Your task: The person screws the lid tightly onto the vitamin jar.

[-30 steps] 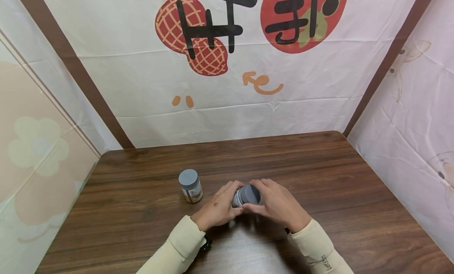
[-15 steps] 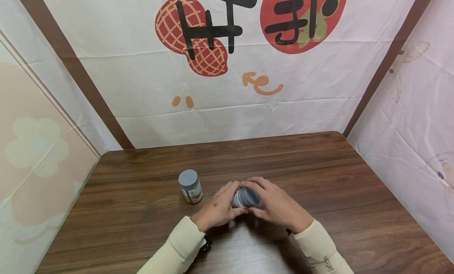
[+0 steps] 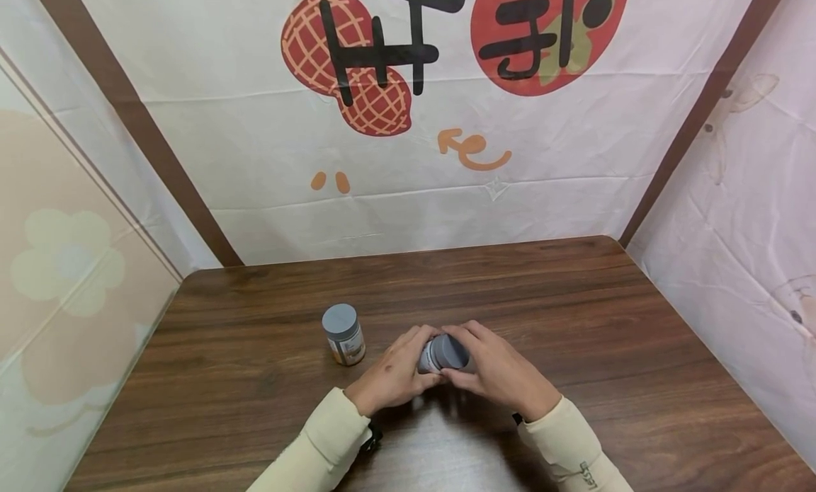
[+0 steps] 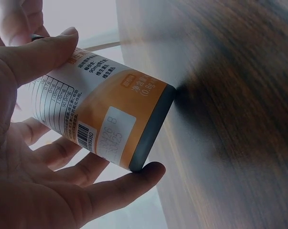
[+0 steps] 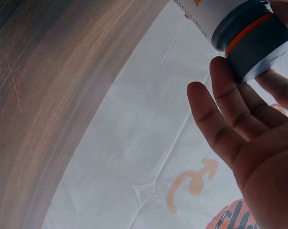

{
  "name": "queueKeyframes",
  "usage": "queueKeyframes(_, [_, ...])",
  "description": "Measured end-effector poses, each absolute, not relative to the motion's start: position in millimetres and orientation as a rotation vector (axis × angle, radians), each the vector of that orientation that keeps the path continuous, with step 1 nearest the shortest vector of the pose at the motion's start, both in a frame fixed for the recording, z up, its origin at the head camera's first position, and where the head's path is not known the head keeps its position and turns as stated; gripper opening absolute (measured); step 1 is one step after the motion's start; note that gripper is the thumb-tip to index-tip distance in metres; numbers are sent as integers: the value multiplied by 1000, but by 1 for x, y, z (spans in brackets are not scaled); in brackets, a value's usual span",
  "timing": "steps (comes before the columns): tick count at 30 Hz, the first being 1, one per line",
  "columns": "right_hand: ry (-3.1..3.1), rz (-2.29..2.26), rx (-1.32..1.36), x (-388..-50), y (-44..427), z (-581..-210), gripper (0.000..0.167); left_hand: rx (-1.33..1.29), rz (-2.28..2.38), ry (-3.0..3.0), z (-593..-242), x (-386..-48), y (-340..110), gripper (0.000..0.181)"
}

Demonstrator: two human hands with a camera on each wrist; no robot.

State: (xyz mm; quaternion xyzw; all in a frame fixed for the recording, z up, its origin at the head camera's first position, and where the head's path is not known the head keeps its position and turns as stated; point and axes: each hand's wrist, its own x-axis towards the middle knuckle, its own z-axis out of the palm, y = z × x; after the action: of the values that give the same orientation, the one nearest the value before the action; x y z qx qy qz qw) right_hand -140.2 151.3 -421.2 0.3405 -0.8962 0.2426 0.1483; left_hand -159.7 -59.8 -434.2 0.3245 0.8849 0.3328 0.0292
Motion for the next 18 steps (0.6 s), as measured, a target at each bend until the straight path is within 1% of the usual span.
queueKeyframes(8, [-2665, 700, 834, -139, 148, -420, 51, 1006, 1022, 2737, -433, -159, -59, 48])
queueKeyframes(10, [-2675, 688, 829, -139, 148, -419, 56, 998, 1026, 2734, -432, -159, -59, 48])
queueKeyframes(15, [-2647, 643, 903, -140, 153, -417, 73, 981, 1028, 2729, -432, -159, -60, 50])
queueKeyframes(18, [-2596, 642, 992, -142, 157, -415, 74, 985, 1023, 2732, -432, -159, -60, 52])
